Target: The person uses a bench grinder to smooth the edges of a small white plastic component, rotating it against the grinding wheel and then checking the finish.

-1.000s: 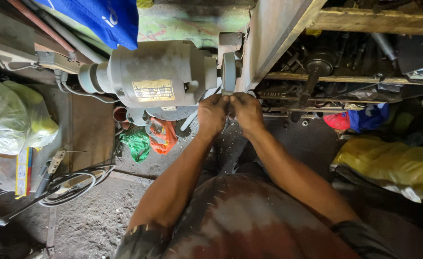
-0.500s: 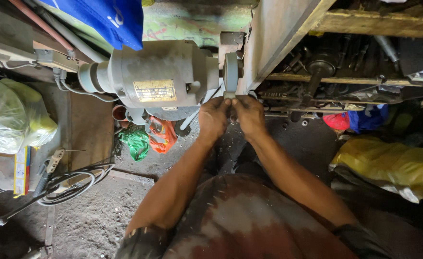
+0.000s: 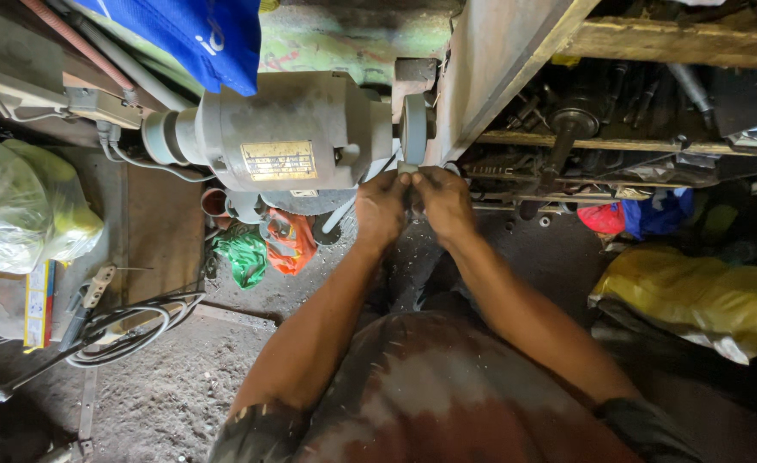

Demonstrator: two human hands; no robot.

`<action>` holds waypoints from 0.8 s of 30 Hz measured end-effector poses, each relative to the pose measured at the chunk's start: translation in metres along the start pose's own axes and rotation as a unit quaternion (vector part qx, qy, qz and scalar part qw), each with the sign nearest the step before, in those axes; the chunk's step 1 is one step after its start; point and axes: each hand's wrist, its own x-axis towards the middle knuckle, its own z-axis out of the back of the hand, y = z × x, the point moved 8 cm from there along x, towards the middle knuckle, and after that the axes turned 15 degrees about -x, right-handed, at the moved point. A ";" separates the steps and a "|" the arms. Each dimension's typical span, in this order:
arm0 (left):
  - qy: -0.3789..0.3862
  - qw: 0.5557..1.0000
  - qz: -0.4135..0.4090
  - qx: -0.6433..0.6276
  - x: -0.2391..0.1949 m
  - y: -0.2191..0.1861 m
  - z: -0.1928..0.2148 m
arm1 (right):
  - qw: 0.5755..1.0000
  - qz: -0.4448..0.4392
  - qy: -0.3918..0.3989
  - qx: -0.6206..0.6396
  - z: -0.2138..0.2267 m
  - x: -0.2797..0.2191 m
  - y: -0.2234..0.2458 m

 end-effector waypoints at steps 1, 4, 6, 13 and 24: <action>0.001 1.000 -0.001 0.000 -0.002 -0.004 -0.002 | 1.000 0.001 -0.001 0.001 -0.002 0.003 -0.002; -0.008 1.000 0.005 -0.024 -0.008 -0.006 -0.003 | 1.000 0.006 -0.006 0.000 -0.007 0.004 -0.005; -0.007 0.999 0.011 -0.038 -0.006 0.004 -0.002 | 0.999 0.007 -0.014 0.035 -0.007 -0.002 -0.003; 0.013 0.998 0.007 -0.056 -0.023 -0.011 0.002 | 0.997 0.058 -0.016 0.053 -0.004 0.001 -0.022; 0.082 0.959 -0.136 -0.236 -0.053 -0.044 0.008 | 0.926 0.373 -0.035 -0.036 0.059 -0.066 0.094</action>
